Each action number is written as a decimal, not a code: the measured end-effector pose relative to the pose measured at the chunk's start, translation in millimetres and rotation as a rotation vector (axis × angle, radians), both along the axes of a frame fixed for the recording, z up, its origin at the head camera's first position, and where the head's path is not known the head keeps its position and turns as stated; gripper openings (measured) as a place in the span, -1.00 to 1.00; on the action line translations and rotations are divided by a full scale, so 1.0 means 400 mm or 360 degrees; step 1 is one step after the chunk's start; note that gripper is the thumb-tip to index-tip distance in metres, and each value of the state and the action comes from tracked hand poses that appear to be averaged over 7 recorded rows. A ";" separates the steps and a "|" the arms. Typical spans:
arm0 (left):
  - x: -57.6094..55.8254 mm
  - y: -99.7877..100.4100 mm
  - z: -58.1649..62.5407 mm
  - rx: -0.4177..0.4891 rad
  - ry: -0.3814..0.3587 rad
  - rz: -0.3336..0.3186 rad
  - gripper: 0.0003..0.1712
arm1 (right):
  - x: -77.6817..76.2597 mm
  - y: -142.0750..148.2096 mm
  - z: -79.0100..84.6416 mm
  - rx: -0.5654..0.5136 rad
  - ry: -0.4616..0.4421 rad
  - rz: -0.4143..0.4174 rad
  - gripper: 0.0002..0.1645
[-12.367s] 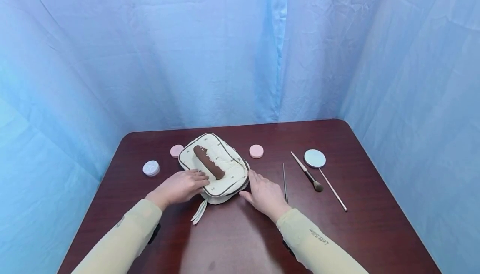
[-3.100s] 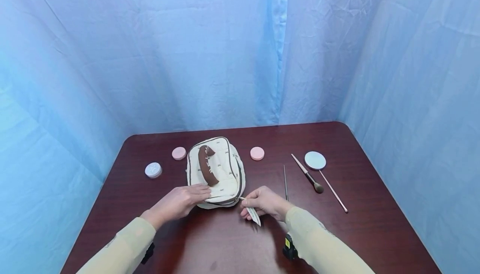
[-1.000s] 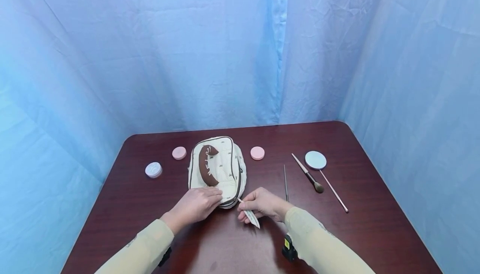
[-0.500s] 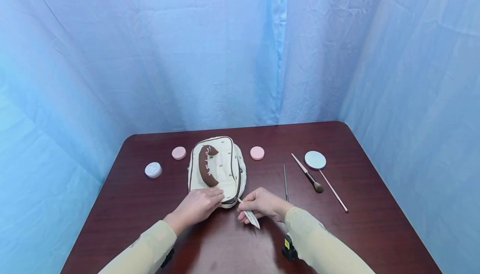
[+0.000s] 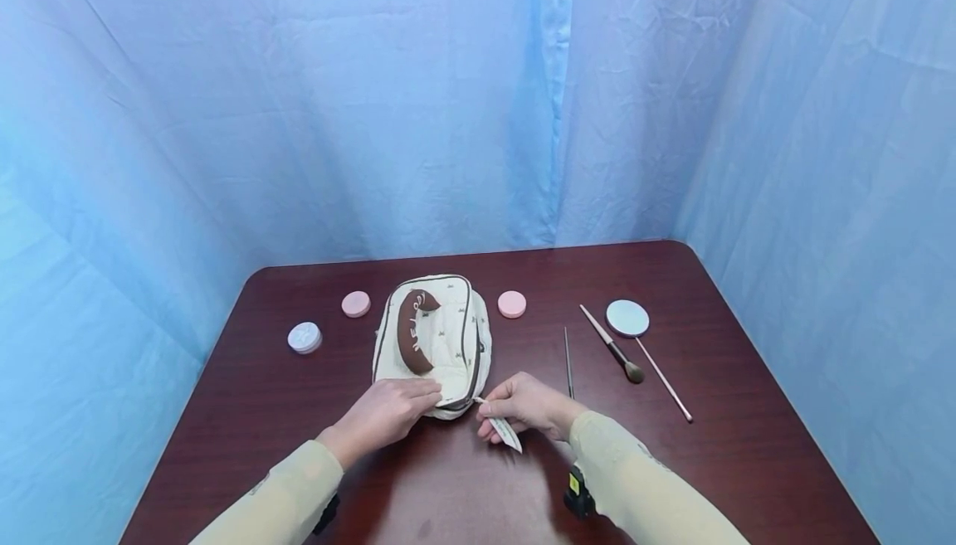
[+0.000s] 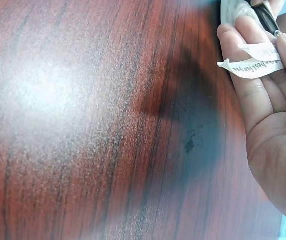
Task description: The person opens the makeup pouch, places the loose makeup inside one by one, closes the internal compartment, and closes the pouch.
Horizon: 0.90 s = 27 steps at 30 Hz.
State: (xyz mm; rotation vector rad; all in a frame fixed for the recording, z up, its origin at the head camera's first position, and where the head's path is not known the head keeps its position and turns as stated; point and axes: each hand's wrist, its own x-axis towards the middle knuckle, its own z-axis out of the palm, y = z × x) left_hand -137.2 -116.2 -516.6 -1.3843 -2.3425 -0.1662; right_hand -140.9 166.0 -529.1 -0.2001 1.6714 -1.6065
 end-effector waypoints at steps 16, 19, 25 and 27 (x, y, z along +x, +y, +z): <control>-0.006 -0.059 -0.004 0.0072 0.0043 -0.0171 -0.71 | 0.003 0.007 0.013 0.0043 0.0009 -0.0036 -0.63; -0.009 -0.068 -0.006 0.0079 0.0031 -0.0190 -0.71 | 0.002 0.007 0.012 0.0046 0.0012 -0.0037 -0.64; -0.012 -0.086 -0.010 0.0090 0.0019 -0.0181 -0.71 | -0.004 0.010 0.007 0.0037 0.0008 -0.0018 -0.63; -0.013 -0.092 -0.010 0.0085 0.0026 -0.0177 -0.71 | -0.006 0.010 0.008 0.0037 0.0007 -0.0018 -0.63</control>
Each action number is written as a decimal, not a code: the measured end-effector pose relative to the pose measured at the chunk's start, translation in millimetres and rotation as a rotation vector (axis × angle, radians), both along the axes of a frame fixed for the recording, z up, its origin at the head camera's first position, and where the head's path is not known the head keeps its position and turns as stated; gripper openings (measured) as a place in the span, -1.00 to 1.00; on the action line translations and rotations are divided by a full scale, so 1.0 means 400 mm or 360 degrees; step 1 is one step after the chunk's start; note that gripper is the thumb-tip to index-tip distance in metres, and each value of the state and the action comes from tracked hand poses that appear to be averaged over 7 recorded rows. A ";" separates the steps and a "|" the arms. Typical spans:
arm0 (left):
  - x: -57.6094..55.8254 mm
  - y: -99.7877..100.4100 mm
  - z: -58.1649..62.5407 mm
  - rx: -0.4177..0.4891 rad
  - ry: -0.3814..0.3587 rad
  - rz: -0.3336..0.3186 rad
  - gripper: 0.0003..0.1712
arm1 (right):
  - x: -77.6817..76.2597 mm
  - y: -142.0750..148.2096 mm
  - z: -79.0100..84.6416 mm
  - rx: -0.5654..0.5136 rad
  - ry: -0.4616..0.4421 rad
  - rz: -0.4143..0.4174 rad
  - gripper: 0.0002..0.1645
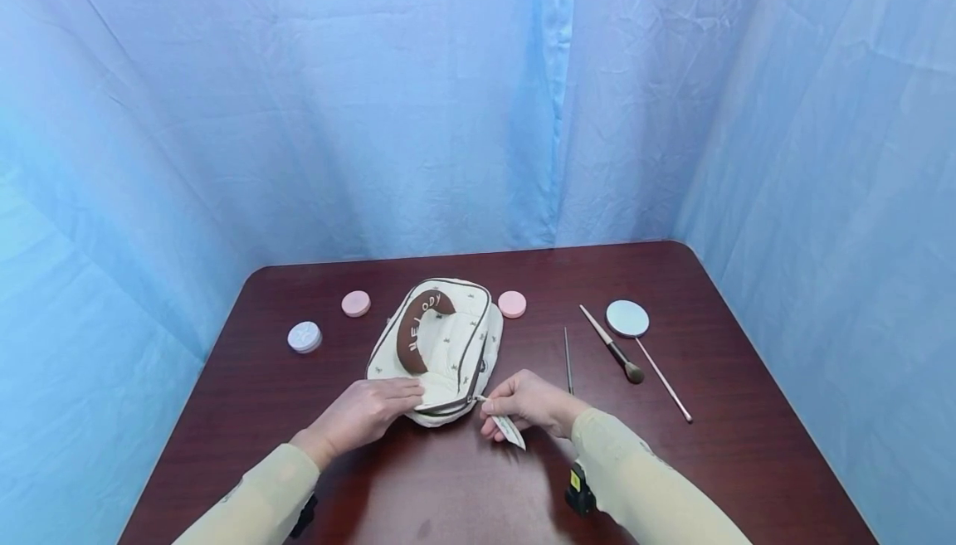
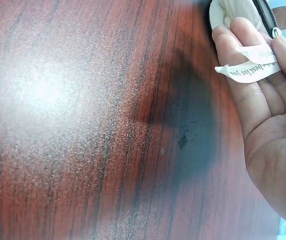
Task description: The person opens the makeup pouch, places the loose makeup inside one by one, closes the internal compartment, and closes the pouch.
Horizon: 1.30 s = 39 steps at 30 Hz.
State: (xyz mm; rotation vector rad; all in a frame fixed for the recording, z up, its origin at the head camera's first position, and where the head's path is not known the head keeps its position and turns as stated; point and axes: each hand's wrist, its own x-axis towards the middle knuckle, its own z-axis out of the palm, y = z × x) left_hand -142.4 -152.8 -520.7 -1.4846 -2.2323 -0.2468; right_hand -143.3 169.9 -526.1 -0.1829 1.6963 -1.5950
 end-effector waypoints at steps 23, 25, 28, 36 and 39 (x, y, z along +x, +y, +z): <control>-0.013 -0.033 0.002 -0.0021 -0.0025 0.0023 -0.75 | 0.002 -0.012 0.007 0.0009 -0.0007 -0.0004 -0.61; -0.013 -0.031 0.002 -0.0003 -0.0027 0.0007 -0.76 | 0.003 -0.014 0.006 0.0006 -0.0016 -0.0008 -0.62; -0.011 -0.026 -0.001 0.0029 -0.0045 -0.0013 -0.75 | 0.005 -0.015 0.005 0.0005 -0.0021 -0.0013 -0.62; 0.010 0.023 0.008 0.0026 -0.0074 -0.0012 -0.73 | 0.006 -0.018 0.007 -0.0015 -0.0035 0.0000 -0.61; 0.016 0.051 0.011 0.0032 -0.0055 -0.0009 -0.71 | 0.007 -0.020 0.006 -0.0033 -0.0049 0.0009 -0.60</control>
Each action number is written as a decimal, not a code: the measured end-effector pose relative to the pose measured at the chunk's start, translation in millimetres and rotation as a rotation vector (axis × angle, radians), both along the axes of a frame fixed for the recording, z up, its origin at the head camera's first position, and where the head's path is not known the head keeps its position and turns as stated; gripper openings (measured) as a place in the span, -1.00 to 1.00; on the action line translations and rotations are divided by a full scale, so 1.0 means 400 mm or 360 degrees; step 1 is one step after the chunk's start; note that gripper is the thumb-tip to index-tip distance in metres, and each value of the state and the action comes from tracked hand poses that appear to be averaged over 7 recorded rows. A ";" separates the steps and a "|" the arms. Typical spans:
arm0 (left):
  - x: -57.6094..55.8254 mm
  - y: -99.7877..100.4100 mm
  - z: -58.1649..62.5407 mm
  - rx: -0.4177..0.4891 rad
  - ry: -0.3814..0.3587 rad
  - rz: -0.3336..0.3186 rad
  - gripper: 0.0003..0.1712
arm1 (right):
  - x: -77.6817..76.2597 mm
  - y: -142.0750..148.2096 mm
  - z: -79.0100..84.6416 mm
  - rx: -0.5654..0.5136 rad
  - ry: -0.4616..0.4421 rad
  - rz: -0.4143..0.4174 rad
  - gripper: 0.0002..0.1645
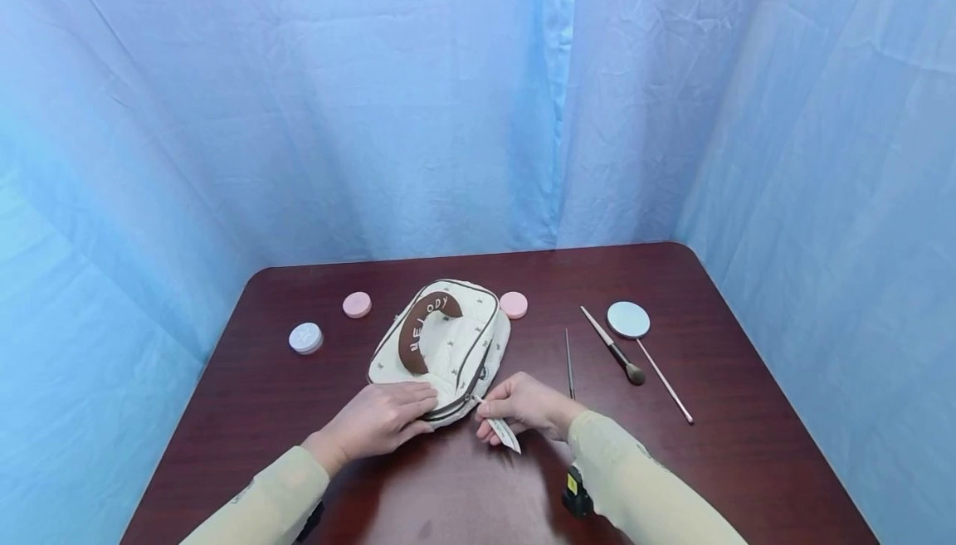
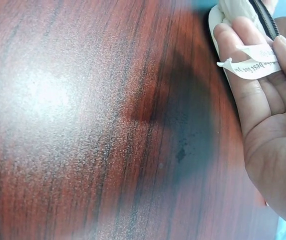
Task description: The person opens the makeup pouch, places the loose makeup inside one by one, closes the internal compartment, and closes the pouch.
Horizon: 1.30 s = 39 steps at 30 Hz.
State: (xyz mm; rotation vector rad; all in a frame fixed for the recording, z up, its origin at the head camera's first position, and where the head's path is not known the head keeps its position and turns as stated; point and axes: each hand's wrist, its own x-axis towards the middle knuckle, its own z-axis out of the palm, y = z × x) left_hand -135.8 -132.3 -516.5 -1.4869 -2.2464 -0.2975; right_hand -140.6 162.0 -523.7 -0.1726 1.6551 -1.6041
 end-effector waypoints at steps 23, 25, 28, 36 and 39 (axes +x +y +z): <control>0.015 0.040 0.003 -0.0089 0.0010 0.0152 -0.80 | 0.000 0.001 -0.001 -0.0001 0.0031 0.0035 -0.64; 0.014 0.036 0.003 -0.0089 0.0014 0.0136 -0.79 | 0.000 0.001 -0.002 -0.0003 0.0029 0.0043 -0.64; 0.011 0.030 0.003 -0.0086 0.0021 0.0111 -0.78 | -0.001 0.002 -0.001 -0.0004 0.0032 0.0057 -0.64; 0.001 0.006 0.003 -0.0060 0.0003 0.0055 -0.77 | -0.003 0.009 0.006 0.0002 0.0050 0.0067 -0.62; -0.001 -0.005 0.001 -0.0059 0.0011 0.0052 -0.80 | -0.003 0.011 0.007 0.0013 0.0060 0.0070 -0.61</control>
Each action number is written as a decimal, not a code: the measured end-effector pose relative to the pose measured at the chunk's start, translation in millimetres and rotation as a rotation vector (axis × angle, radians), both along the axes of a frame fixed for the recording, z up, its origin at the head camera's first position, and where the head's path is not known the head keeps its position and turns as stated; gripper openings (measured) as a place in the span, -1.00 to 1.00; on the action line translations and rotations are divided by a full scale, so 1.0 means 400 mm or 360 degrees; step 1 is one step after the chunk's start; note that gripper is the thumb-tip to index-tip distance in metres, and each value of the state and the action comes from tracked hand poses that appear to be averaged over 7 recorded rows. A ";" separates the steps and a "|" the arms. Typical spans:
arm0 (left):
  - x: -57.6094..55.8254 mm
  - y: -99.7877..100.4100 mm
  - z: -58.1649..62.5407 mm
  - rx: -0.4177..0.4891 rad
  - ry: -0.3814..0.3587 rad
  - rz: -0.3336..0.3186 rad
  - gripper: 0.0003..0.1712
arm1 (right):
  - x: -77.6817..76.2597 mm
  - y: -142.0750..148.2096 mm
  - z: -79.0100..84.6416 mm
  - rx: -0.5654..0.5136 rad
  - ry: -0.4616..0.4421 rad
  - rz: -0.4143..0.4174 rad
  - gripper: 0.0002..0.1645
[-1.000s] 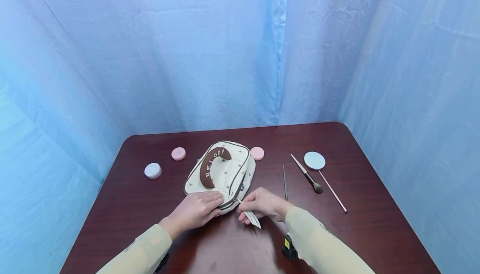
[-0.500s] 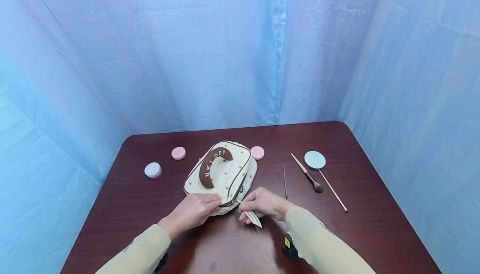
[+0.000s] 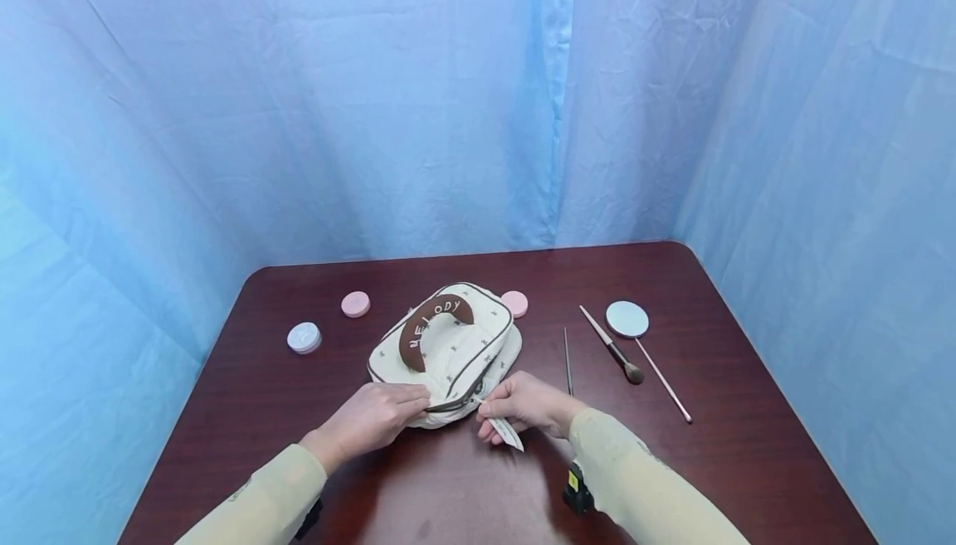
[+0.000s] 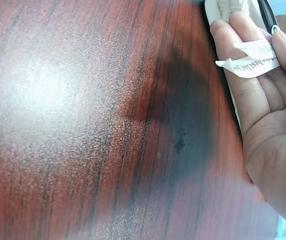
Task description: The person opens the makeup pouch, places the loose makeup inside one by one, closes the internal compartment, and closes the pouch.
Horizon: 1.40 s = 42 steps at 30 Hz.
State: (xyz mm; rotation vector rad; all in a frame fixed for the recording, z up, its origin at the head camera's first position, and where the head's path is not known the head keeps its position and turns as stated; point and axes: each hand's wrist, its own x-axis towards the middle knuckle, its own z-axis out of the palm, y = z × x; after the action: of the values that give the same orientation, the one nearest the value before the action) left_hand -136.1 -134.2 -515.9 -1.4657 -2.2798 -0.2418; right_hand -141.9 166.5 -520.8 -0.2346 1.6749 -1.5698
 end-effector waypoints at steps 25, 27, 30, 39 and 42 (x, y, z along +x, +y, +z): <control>-0.023 -0.089 -0.006 -0.0010 0.0069 0.0061 -0.81 | 0.000 0.024 -0.003 0.0033 0.0015 -0.0045 -0.57; -0.024 -0.094 -0.004 -0.0004 0.0060 0.0059 -0.80 | 0.000 0.026 -0.003 0.0028 0.0015 -0.0043 -0.56; -0.027 -0.101 -0.003 -0.0005 0.0055 0.0061 -0.80 | 0.000 0.028 -0.002 0.0020 0.0016 -0.0040 -0.56; -0.031 -0.128 0.002 0.0003 0.0049 0.0114 -0.80 | 0.000 0.040 0.001 0.0036 0.0012 -0.0078 -0.58; -0.033 -0.133 0.003 -0.0015 0.0063 0.0132 -0.79 | -0.002 0.046 -0.005 0.0034 0.0002 -0.0088 -0.59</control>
State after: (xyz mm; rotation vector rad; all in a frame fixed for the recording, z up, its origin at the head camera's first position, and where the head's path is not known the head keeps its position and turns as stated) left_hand -149.2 -187.5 -514.7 -1.3648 -2.3068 -0.1761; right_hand -142.9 184.9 -522.6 -0.1797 1.7113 -1.5921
